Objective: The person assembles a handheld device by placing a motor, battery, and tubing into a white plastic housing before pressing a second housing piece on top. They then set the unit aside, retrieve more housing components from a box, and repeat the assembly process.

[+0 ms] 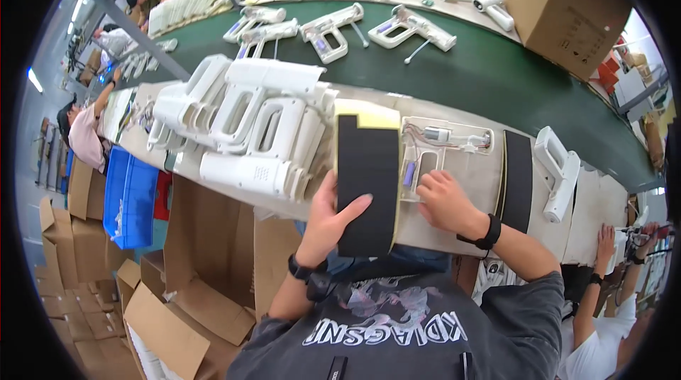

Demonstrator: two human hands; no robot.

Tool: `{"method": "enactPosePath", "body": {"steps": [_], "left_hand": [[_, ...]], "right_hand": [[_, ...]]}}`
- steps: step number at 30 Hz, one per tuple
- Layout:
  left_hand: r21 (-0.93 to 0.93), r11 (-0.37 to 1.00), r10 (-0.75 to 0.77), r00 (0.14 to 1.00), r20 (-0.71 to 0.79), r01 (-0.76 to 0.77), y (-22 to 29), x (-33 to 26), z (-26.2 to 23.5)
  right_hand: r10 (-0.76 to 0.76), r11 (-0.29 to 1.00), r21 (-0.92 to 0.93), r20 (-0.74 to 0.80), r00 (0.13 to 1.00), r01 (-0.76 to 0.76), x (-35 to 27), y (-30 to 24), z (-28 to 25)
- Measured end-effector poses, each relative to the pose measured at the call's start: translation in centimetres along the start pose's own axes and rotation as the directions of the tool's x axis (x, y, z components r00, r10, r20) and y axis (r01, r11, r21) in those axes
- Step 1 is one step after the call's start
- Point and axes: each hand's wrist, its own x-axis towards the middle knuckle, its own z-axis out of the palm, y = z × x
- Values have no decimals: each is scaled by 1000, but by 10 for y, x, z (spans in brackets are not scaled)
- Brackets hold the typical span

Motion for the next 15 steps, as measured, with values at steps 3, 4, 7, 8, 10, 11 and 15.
{"method": "enactPosePath", "body": {"steps": [3, 4, 7, 8, 10, 11, 15], "left_hand": [[-50, 998, -16, 992, 123, 23, -4, 13, -8], [-38, 999, -24, 987, 157, 30, -7, 16, -12], [21, 1000, -20, 970, 241, 15, -14, 25, -15], [73, 997, -4, 958, 286, -17, -16, 25, -15], [146, 989, -32, 936, 350, -20, -17, 27, -15], [215, 976, -55, 911, 410, -38, -18, 28, -14], [367, 905, 4, 867, 498, -215, -15, 31, 0]], "right_hand": [[75, 997, 19, 87, 993, -77, 1, 1, -4], [121, 976, 182, 16, 993, -122, 1, 3, -12], [321, 858, 444, -71, 944, -259, 13, -2, -69], [451, 768, 544, -87, 888, -337, 20, -5, -86], [365, 849, 491, -276, 889, -196, 45, -14, -99], [250, 915, 399, -454, 855, -55, 57, -20, -101], [342, 750, 657, -283, 896, -78, 60, -18, -71]]}}
